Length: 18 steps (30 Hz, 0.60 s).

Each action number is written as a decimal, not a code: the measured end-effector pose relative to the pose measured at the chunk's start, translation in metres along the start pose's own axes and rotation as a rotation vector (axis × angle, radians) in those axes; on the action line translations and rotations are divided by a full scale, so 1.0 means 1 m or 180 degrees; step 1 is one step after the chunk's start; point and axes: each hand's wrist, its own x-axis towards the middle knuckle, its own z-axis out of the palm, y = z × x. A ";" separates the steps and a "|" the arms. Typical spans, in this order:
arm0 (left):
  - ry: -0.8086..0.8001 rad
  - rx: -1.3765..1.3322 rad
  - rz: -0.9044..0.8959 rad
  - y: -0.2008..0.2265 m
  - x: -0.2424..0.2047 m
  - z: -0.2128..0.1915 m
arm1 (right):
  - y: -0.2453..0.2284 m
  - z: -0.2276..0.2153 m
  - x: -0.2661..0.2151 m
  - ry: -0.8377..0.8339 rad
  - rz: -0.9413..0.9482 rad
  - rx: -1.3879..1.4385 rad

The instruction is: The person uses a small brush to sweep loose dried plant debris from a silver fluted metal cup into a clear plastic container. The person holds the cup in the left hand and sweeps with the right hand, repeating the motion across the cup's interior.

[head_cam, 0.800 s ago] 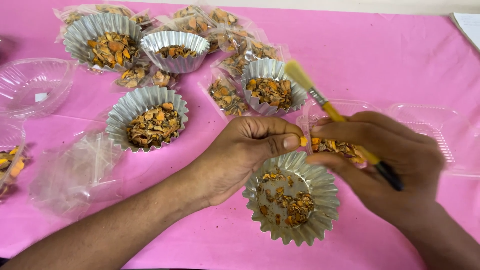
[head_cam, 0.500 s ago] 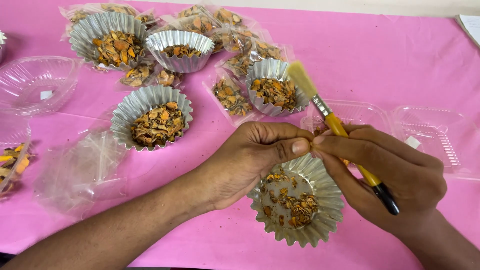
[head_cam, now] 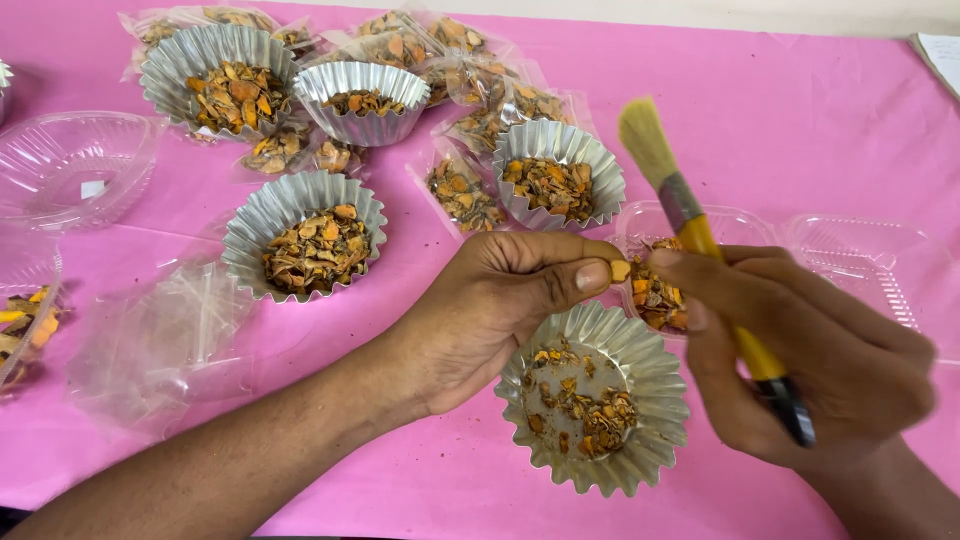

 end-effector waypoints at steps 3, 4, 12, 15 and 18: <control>-0.0046 -0.0144 -0.0014 -0.001 0.000 -0.002 | 0.001 -0.010 0.000 -0.0008 0.0173 -0.0086; -0.0107 -0.0146 0.0021 -0.002 -0.001 -0.003 | 0.001 -0.013 0.001 -0.0144 0.0247 -0.0123; 0.0209 0.0736 0.0257 -0.002 0.002 -0.004 | 0.016 -0.033 -0.044 0.0348 0.2228 0.1458; 0.0245 0.0713 0.0383 -0.003 0.003 -0.006 | 0.033 -0.036 -0.061 0.0492 0.2364 0.2126; 0.0304 0.0598 0.0440 -0.001 0.001 -0.006 | 0.030 -0.034 -0.056 0.0349 0.2088 0.2126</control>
